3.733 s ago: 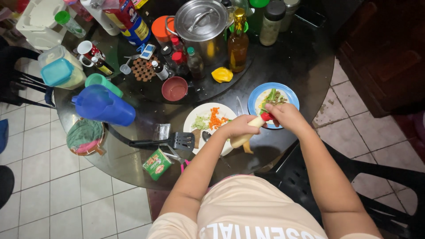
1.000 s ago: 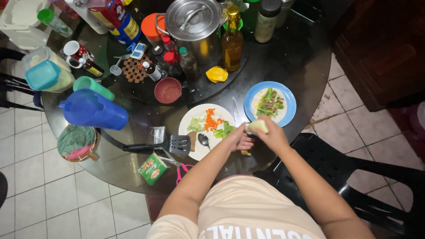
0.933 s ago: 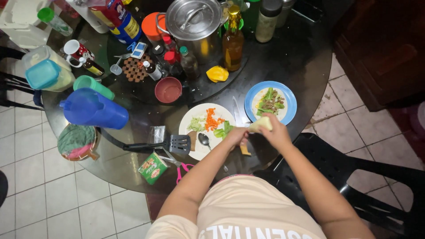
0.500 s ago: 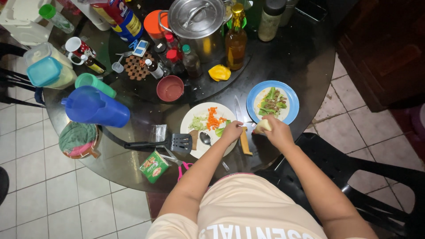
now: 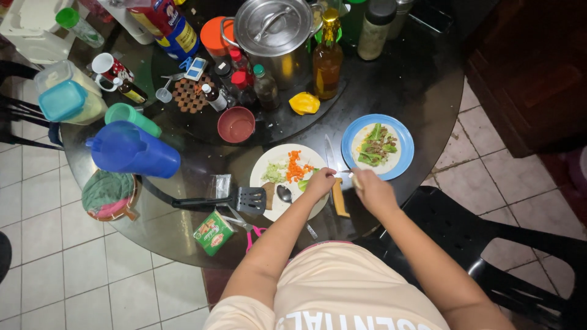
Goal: Assembling a taco by adding various chopped ingredients and sauce onto a tortilla.
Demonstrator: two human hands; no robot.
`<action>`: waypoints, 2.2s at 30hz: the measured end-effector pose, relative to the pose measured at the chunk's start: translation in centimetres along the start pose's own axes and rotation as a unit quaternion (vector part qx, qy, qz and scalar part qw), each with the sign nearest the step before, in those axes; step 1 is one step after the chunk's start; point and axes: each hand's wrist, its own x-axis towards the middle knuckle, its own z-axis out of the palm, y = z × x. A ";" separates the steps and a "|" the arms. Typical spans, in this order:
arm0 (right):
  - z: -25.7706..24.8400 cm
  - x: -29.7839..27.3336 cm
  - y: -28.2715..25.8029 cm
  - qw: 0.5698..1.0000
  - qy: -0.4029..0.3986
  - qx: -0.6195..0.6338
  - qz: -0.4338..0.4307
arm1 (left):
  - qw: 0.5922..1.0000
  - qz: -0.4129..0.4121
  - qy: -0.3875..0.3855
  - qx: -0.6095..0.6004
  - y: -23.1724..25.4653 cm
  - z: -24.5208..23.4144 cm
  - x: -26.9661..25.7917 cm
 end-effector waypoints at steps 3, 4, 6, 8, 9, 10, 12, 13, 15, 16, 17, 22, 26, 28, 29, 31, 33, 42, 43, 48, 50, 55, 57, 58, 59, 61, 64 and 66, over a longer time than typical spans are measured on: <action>0.4 0.3 0.2 0.999 0.019 0.031 0.001 | 1.000 0.009 0.004 0.016 -0.5 0.3 1.1; 0.6 0.4 0.7 0.999 0.019 0.031 0.002 | 1.000 0.009 0.004 0.017 -0.6 0.3 1.0; 1.1 0.7 1.8 0.984 0.120 0.131 -0.036 | 0.999 0.013 -0.020 -0.028 -0.7 0.4 0.9; 1.5 1.3 3.0 0.978 0.141 0.157 -0.002 | 0.996 0.023 -0.055 -0.067 0.0 -0.1 0.5; 1.7 1.6 3.6 0.969 0.162 0.182 0.031 | 0.990 0.032 -0.089 -0.106 0.4 -0.5 0.2; 1.2 2.0 3.7 0.969 0.162 0.183 0.031 | 0.990 0.032 -0.089 -0.106 1.2 -1.0 -0.3; 0.0 2.9 3.8 0.837 0.098 0.477 0.249 | 0.965 0.051 -0.148 -0.210 3.0 -2.1 -1.2; -0.7 3.3 4.0 0.837 0.099 0.478 0.249 | 0.965 0.051 -0.149 -0.209 3.6 -2.5 -1.3; -2.0 3.8 4.4 0.738 0.115 0.581 0.322 | 0.946 0.042 -0.140 -0.288 4.8 -3.2 -1.7; -1.6 3.7 5.1 0.738 0.116 0.581 0.322 | 0.947 0.042 -0.141 -0.287 5.1 -3.3 -1.8; -1.1 3.5 5.9 0.712 0.113 0.626 0.297 | 0.943 0.054 -0.137 -0.298 5.5 -3.4 -2.0; 4.6 3.1 10.6 0.570 0.065 0.760 0.306 | 0.937 0.115 -0.104 -0.312 6.1 -2.2 -1.1; 3.1 3.2 8.0 0.487 0.027 0.838 0.246 | 0.919 0.136 -0.088 -0.359 6.6 -1.9 -0.6; 2.2 3.2 7.0 0.458 0.012 0.851 0.257 | 0.915 0.142 -0.093 -0.365 7.1 -2.0 -0.8; 2.2 3.3 7.0 0.467 0.019 0.850 0.243 | 0.914 0.142 -0.097 -0.368 7.4 -2.1 -0.9; 1.9 3.4 7.0 0.476 0.026 0.849 0.229 | 0.912 0.142 -0.101 -0.371 7.9 -2.2 -0.4; 1.4 3.3 6.7 0.513 0.018 0.831 0.215 | 0.914 -0.012 -0.094 -0.394 8.0 -2.0 0.5; 1.0 4.4 7.5 0.493 0.065 0.842 0.211 | 0.994 0.099 -0.034 0.022 13.5 -0.8 2.6; 1.3 4.5 7.9 0.493 0.066 0.841 0.212 | 0.994 0.099 -0.035 0.022 12.7 0.5 3.7; 0.9 5.3 9.6 0.500 0.078 0.840 0.199 | 0.973 0.158 0.016 0.167 14.2 2.6 4.8; 0.2 5.4 10.1 0.497 0.091 0.840 0.196 | 0.975 0.159 0.008 0.154 14.9 2.6 5.0; -1.2 5.1 11.8 0.492 0.104 0.845 0.182 | 0.957 0.269 0.015 0.109 14.7 3.5 7.5; -1.2 4.9 13.0 0.438 0.127 0.874 0.168 | 0.965 0.112 -0.195 -0.133 15.5 2.7 7.3; -1.9 4.9 12.7 0.438 0.130 0.874 0.167 | 0.965 0.113 -0.198 -0.131 15.8 2.5 6.7; -2.5 4.9 12.3 0.425 0.149 0.878 0.162 | 0.921 0.039 -0.261 -0.287 16.1 2.3 6.1; -3.4 4.7 11.8 0.412 0.168 0.882 0.158 | 0.844 -0.039 -0.314 -0.432 14.5 3.5 6.2; -4.4 5.3 11.3 0.389 0.181 0.892 0.143 | 0.788 -0.047 -0.335 -0.515 10.2 6.7 8.2; -5.4 5.6 11.0 0.441 0.197 0.868 0.117 | 0.711 -0.052 -0.385 -0.586 8.4 8.1 8.2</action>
